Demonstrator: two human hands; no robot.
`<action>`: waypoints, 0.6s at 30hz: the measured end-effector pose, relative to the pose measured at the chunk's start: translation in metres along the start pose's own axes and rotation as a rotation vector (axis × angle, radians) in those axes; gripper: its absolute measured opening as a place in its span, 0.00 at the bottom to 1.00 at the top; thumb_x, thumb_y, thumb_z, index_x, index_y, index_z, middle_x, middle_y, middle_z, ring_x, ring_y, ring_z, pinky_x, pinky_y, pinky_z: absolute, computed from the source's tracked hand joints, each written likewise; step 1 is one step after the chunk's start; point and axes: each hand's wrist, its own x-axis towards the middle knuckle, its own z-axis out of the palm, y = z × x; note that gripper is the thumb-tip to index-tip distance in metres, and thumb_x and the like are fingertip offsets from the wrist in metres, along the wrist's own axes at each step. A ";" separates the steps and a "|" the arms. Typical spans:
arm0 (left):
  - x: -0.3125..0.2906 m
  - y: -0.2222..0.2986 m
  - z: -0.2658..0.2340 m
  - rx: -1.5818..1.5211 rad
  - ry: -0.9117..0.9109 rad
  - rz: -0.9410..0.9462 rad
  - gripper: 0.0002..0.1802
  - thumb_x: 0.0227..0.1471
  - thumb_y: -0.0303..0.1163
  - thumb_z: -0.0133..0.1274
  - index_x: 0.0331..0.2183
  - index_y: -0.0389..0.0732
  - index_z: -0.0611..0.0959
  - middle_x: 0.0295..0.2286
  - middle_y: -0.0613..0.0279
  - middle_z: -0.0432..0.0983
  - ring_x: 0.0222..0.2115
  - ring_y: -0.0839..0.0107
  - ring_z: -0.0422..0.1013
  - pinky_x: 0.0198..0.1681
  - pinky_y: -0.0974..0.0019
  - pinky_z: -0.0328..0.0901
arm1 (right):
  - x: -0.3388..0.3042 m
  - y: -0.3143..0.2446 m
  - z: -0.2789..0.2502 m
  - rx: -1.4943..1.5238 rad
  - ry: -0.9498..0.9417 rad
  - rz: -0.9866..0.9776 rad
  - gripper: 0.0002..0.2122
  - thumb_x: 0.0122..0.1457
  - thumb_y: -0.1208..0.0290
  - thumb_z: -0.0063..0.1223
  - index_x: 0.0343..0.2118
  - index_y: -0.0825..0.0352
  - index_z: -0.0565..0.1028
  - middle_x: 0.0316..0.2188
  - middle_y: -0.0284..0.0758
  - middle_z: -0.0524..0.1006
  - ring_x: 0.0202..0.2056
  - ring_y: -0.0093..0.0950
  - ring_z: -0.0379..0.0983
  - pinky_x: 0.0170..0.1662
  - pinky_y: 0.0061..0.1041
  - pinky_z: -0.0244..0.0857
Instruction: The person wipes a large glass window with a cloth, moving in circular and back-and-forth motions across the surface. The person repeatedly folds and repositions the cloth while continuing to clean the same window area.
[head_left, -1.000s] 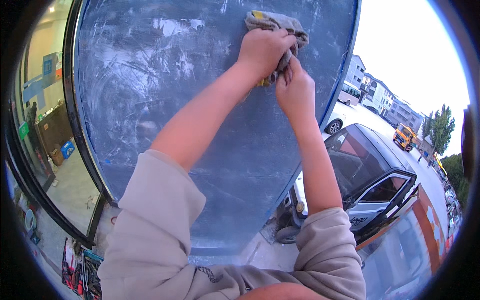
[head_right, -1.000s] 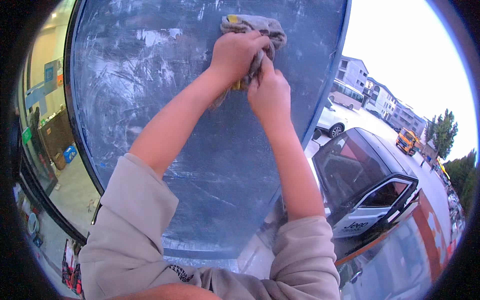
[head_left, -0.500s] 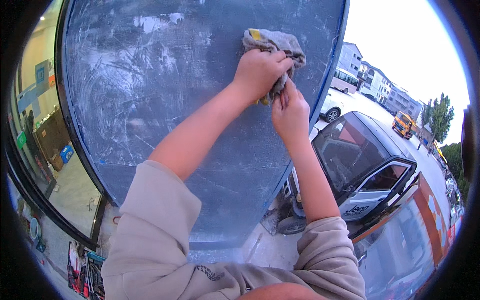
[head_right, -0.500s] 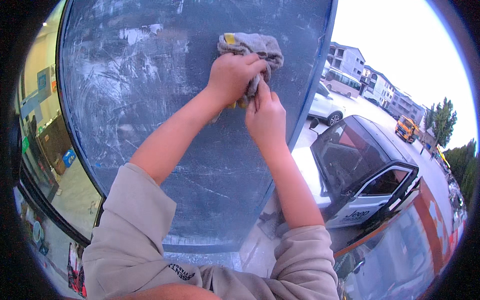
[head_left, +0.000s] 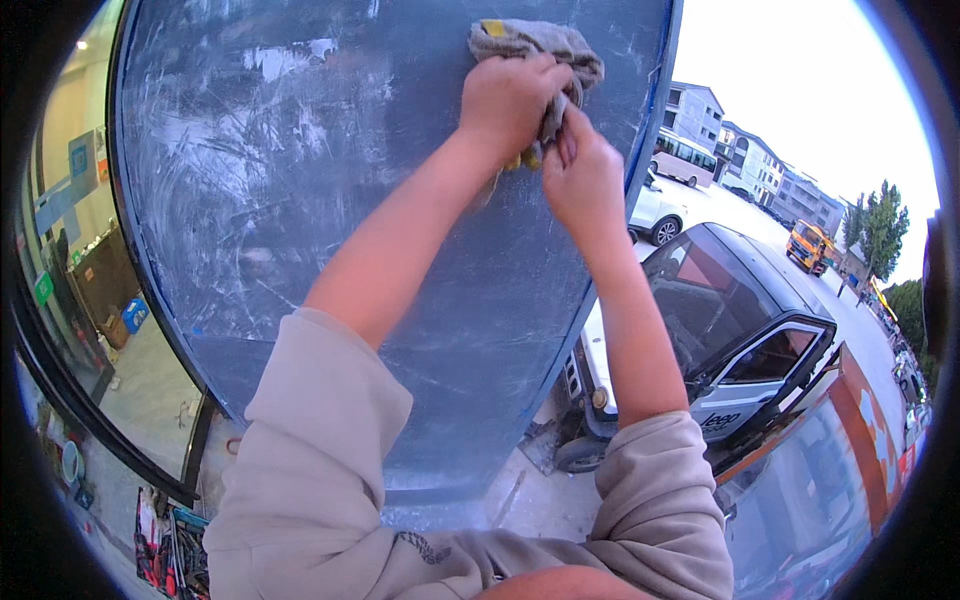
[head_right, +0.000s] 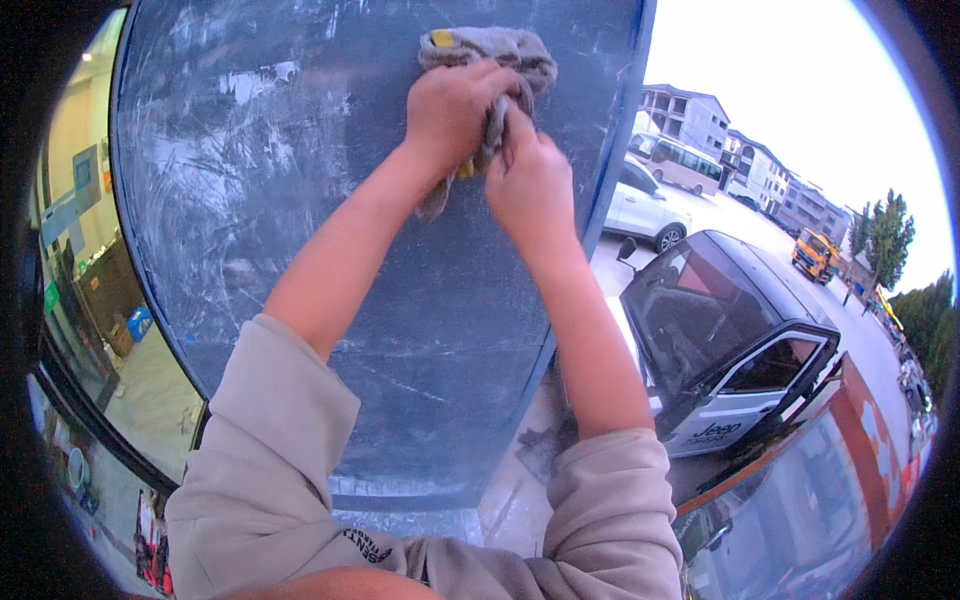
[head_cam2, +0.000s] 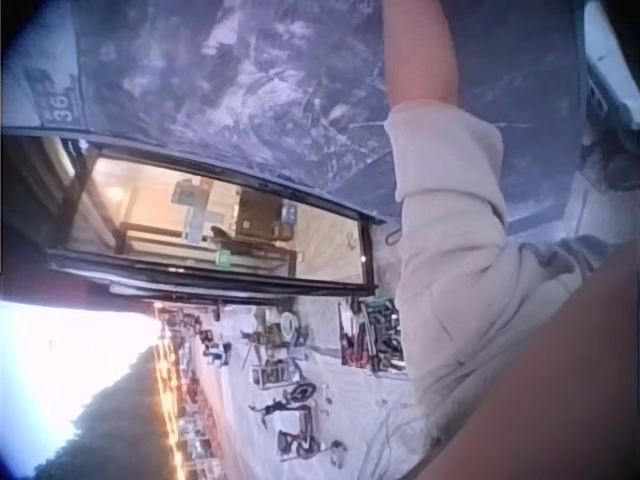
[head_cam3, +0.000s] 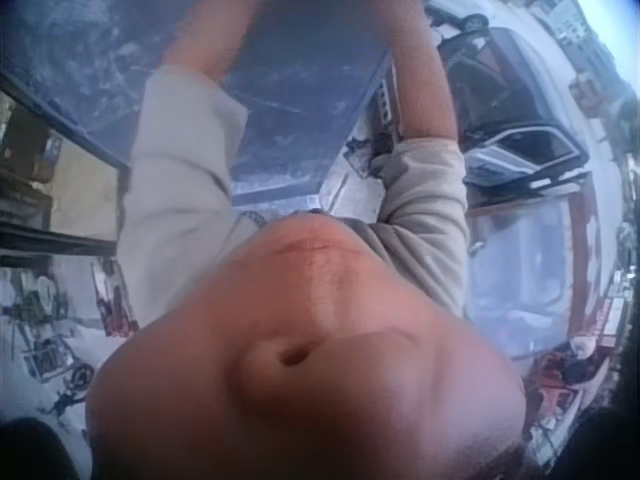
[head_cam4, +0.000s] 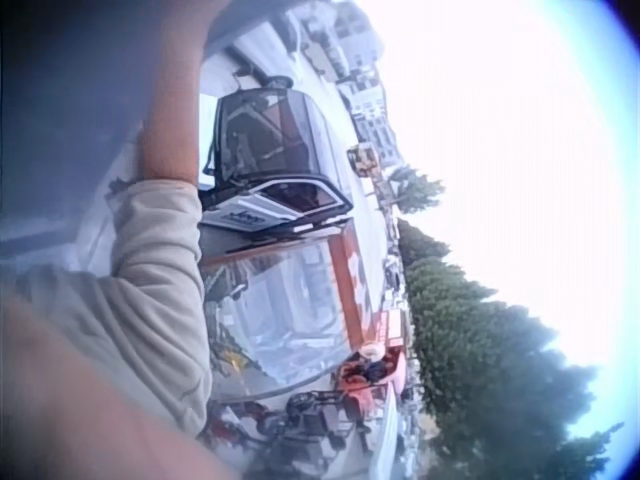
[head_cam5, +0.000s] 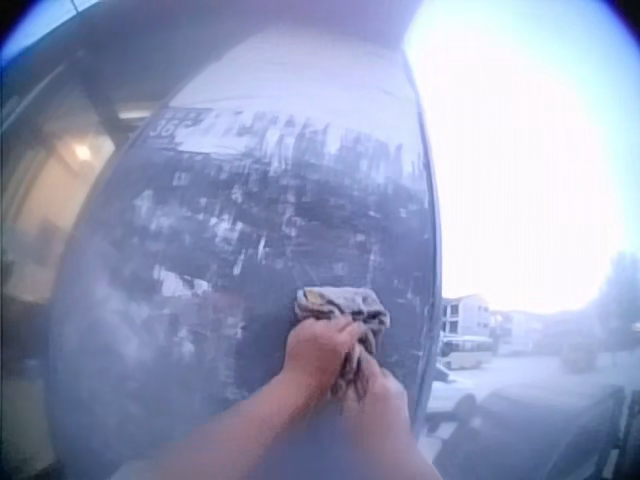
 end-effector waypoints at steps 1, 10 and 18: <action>0.007 0.000 0.000 -0.016 -0.008 -0.007 0.10 0.43 0.32 0.56 0.33 0.53 0.83 0.30 0.69 0.79 0.28 0.63 0.77 0.29 0.61 0.69 | 0.006 0.001 -0.003 0.027 0.002 -0.004 0.26 0.51 0.79 0.51 0.57 0.64 0.68 0.29 0.53 0.74 0.30 0.52 0.75 0.35 0.45 0.71; -0.055 0.031 -0.003 -0.060 -0.108 0.056 0.08 0.44 0.34 0.55 0.31 0.54 0.82 0.29 0.69 0.78 0.26 0.62 0.76 0.28 0.61 0.69 | -0.064 0.015 -0.007 -0.053 -0.075 0.034 0.27 0.51 0.79 0.52 0.57 0.63 0.68 0.31 0.51 0.74 0.31 0.51 0.75 0.34 0.44 0.72; -0.020 0.020 0.012 -0.046 -0.046 0.048 0.06 0.44 0.35 0.55 0.30 0.55 0.82 0.28 0.71 0.76 0.25 0.63 0.76 0.28 0.61 0.69 | -0.032 0.015 -0.005 0.075 0.051 0.052 0.24 0.51 0.80 0.51 0.55 0.66 0.70 0.31 0.53 0.75 0.31 0.51 0.75 0.37 0.44 0.70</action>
